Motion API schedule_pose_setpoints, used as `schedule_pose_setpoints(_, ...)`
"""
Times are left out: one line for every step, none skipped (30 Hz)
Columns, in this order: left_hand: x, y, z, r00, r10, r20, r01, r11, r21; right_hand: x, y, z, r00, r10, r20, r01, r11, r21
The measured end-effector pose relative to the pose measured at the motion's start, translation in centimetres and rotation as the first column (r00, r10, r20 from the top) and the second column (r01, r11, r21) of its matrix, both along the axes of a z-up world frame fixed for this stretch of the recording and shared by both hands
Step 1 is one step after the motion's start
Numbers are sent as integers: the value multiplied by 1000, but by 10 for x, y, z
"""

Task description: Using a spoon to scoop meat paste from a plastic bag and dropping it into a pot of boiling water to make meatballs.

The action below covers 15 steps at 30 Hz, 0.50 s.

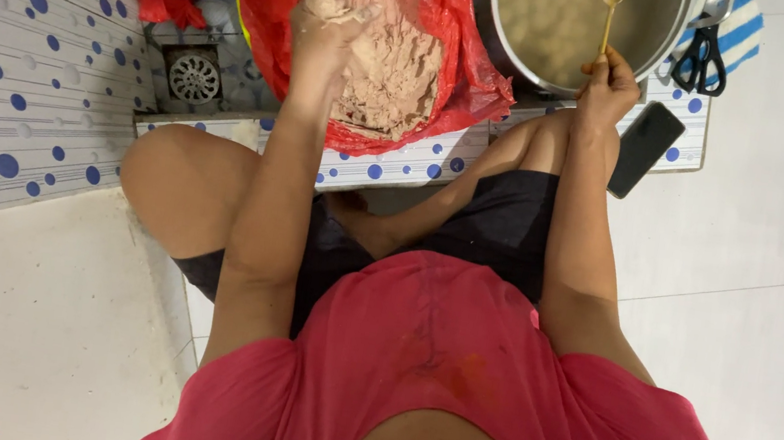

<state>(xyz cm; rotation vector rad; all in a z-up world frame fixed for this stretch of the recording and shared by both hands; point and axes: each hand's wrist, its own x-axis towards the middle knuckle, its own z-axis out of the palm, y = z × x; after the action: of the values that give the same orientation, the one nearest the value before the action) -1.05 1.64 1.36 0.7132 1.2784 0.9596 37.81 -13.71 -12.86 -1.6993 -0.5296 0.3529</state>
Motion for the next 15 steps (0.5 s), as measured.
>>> schedule_pose_setpoints(0,-3,4,1000,2,-2,-2,1000,0,1,0,-1,1000,2,-2,-2,1000,0)
schedule_pose_setpoints(-1,-6,8,998,-66,4,65,987,144,1,0,-3,1000,18,23,-18,1000,16)
schedule_pose_setpoints(-2,-8,12,991,-135,1,129,950,284,1,1,-4,998,33,48,-35,999,32)
schedule_pose_setpoints(-2,-8,14,991,-131,0,126,951,284,1,1,-3,998,37,47,-39,999,32)
schedule_pose_setpoints(-2,-7,16,986,-167,-27,169,979,118,1,2,-2,999,25,41,-26,1000,18)
schedule_pose_setpoints(-2,-7,18,977,-206,-46,204,978,-53,0,2,-2,999,13,35,-13,1000,2)
schedule_pose_setpoints(-2,-6,21,978,-202,-46,199,978,-54,1,1,-4,999,17,34,-17,1000,1)
schedule_pose_setpoints(-1,-6,24,978,-208,-30,207,978,-32,3,1,-5,999,24,30,-25,1000,11)
schedule_pose_setpoints(-1,-5,27,977,-214,-14,214,977,-9,4,2,-7,999,31,26,-32,999,21)
schedule_pose_setpoints(-1,-4,17,978,-208,-17,207,978,-10,4,2,-8,999,38,23,-38,999,21)
schedule_pose_setpoints(-2,-3,7,980,-197,36,194,979,57,5,2,-9,998,42,46,-44,999,22)
schedule_pose_setpoints(-2,-1,-2,978,-190,88,179,976,124,6,3,-9,997,46,69,-48,999,24)
schedule_pose_setpoints(-3,-4,11,979,-185,85,174,977,124,4,3,-7,996,52,66,-53,998,25)
schedule_pose_setpoints(-3,-8,25,970,-242,22,241,969,48,2,3,-4,998,38,43,-39,999,23)
schedule_pose_setpoints(-3,-12,39,952,-303,-35,302,953,-33,0,3,-2,1000,25,20,-25,999,20)
